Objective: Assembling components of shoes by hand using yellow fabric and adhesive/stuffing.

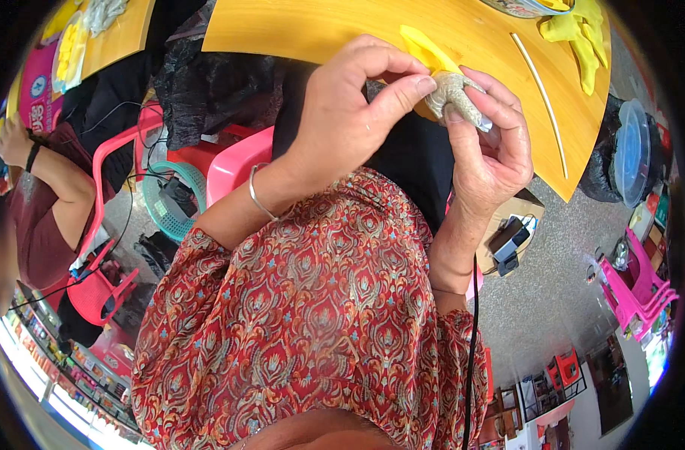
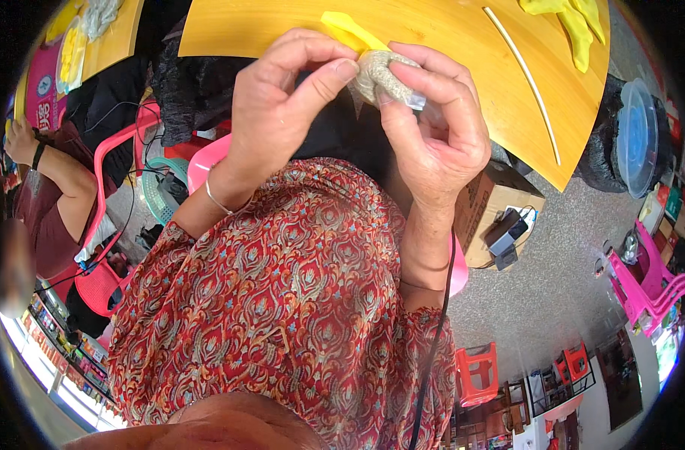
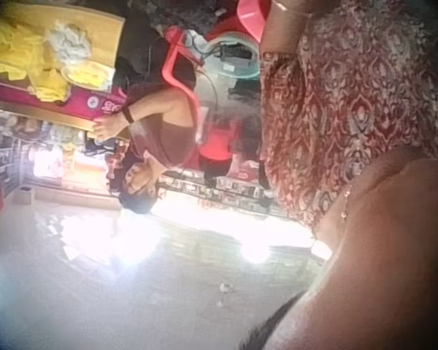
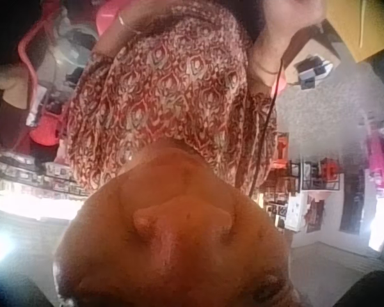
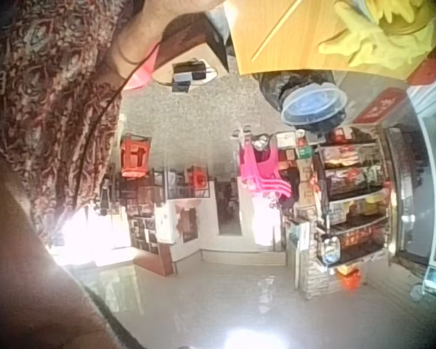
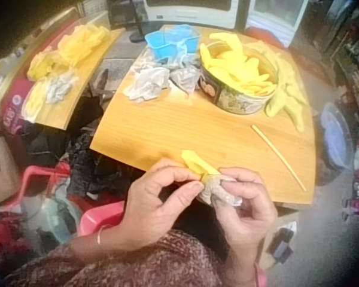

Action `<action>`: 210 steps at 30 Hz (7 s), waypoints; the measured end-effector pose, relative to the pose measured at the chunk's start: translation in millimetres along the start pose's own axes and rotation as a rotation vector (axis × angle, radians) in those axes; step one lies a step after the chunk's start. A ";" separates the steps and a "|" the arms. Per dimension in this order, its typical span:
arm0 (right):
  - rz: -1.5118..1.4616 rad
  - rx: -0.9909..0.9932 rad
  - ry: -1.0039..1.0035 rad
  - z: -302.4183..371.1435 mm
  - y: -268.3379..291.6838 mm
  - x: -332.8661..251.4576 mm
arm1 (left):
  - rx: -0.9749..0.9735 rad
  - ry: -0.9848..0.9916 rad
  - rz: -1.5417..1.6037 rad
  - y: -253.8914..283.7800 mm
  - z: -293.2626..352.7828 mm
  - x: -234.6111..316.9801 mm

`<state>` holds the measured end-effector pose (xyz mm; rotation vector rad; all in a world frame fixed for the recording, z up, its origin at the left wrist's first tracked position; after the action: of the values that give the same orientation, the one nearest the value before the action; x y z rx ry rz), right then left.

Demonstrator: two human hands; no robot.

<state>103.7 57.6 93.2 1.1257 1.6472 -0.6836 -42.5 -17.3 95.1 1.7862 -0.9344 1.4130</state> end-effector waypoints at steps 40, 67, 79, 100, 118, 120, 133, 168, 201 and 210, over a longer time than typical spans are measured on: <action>0.343 0.070 0.022 -3.6 1.1 2.3 | 0.023 -0.456 -0.146 -14.3 14.1 24.6; 0.201 -0.133 0.114 -9.6 1.3 -8.5 | -0.194 0.495 1.057 -49.9 11.9 -40.9; 0.496 -0.108 0.116 -4.8 3.8 -18.4 | -0.278 0.351 0.741 -51.9 16.5 -25.4; 0.554 -0.199 0.179 2.1 -14.6 1.3 | -0.254 0.567 0.960 -48.3 14.2 -71.6; 0.367 0.013 -0.084 3.1 9.3 8.6 | -0.400 0.526 1.009 -74.3 15.4 -59.9; 0.382 0.031 -0.067 2.8 7.6 3.6 | -0.398 0.535 1.031 -71.4 21.0 -64.4; 0.411 0.012 0.170 1.1 5.4 -21.7 | -0.376 0.516 1.180 -66.1 15.3 -41.6; 0.352 -0.156 0.166 6.6 -15.5 -26.9 | -0.298 0.396 1.098 -39.3 3.9 -34.8; 0.260 0.090 -0.156 9.7 4.8 12.1 | 0.092 -0.284 -0.025 0.8 20.1 14.1; 0.006 -0.115 -0.179 15.7 -18.7 5.0 | 0.076 -0.386 -0.125 5.1 22.8 15.1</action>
<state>92.7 38.4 81.6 0.9587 1.5110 -0.6580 -33.0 -41.1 105.8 2.1821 -0.9495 1.0571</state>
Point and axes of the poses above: each hand's wrist, its own z-axis away from the middle knuckle, its own y-axis out of the back of the hand, x = y × z, the point moved 10 cm from there along -z, towards the middle knuckle, and after that the axes turned 10 degrees about z, right-handed, at the moved point
